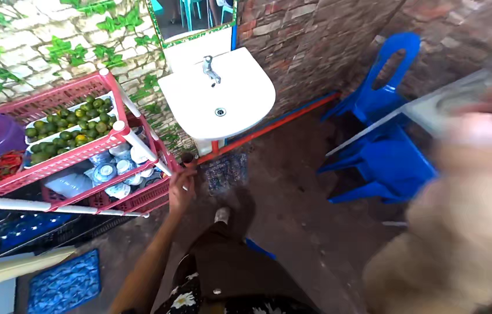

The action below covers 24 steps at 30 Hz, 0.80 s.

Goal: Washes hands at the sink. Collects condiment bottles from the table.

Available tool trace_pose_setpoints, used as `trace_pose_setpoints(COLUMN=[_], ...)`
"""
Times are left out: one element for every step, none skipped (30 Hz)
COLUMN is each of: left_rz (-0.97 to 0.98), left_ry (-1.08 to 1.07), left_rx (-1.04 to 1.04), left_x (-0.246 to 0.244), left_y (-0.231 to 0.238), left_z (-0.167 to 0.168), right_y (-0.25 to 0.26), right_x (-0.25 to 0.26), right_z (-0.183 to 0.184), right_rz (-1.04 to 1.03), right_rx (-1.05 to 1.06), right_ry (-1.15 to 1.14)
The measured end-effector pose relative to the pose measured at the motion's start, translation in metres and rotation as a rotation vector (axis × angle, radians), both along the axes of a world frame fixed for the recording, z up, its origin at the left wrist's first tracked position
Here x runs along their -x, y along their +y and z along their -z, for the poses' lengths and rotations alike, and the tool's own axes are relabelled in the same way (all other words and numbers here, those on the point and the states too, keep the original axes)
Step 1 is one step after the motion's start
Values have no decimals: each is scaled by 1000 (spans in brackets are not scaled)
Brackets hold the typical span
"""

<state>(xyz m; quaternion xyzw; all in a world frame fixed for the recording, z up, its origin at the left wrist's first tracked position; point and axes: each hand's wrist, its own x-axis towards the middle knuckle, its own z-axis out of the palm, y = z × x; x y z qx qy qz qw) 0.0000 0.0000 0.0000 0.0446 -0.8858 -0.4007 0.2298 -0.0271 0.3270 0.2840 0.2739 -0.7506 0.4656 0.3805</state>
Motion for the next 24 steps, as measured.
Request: trace_pose_setpoints(left_rz=[-1, 3, 1, 2, 14, 42, 71, 93, 95, 78, 54, 27, 0, -25, -45, -60, -74, -86, -101, -121, -144, -166, -188, -208], left_ry=[91, 119, 84, 38, -16, -69, -99, -100, -88, -100, -121, -143, -167, -196, -227, -258, -264, -270, -284, -302, -322, -346, -376, -411], left_rx=[40, 58, 52, 40, 23, -12, -42, -56, -52, -42, -27, -2, 22, 43, 67, 90, 116, 133, 142, 146, 150, 156, 165, 177], left_x=[28, 55, 82, 109, 136, 163, 190, 211, 227, 240, 249, 254, 257, 259, 260, 260, 259, 257, 254, 250, 247, 243, 240, 237], left_y=[-4, -9, -13, -16, -18, -19, -20, -21, -21, -21, -20, -21, -23, -27, -31, -35, -39, -42, -43, -43, -42, -39, -36, -31], left_z=[-18, -34, -50, -61, -70, -75, -74, -70, -65, -64, -65, -67, -71, -75, -80, -83, -85, -87, -88, -89, -89, -88, -87, -86], right_y=[-4, -10, -16, -23, -30, -37, -43, -51, -62, -73, -87, -104, -122, -143, -163, -183, -203, -220, -233, -244, -252, -257, -260, -261], right_x=[33, 65, 96, 126, 156, 187, 218, 250, 281, 310, 338, 361, 379, 396, 409, 419, 426, 432, 436, 439, 441, 442, 443, 445], right_z=[4, 11, 20, 30, 39, 46, 50, 51, 50, 48, 48, 51, 56, 63, 73, 84, 93, 102, 110, 118, 123, 126, 128, 130], right_rz=[-17, -30, -46, -60, -86, -133, -195, -253, -305, -351, -390, -422, -445, -456, -454, -435, -395, -351, -320, -298, -285, -270, -266, -279], right_rx=[-84, -164, -232, -293, -358, -435, -517, -596, -684, -758, -812, -848, -878, -912, -950, -989, -1036, -1086, -1123, -1156, -1182, -1205, -1225, -1237], right_ry=[-38, -77, -125, -179, -229, -275, -313, -341, -367, -391, -408, -427, -456, -487, -520, -554, -573, -580, -583, -581, -580, -582, -581, -571])
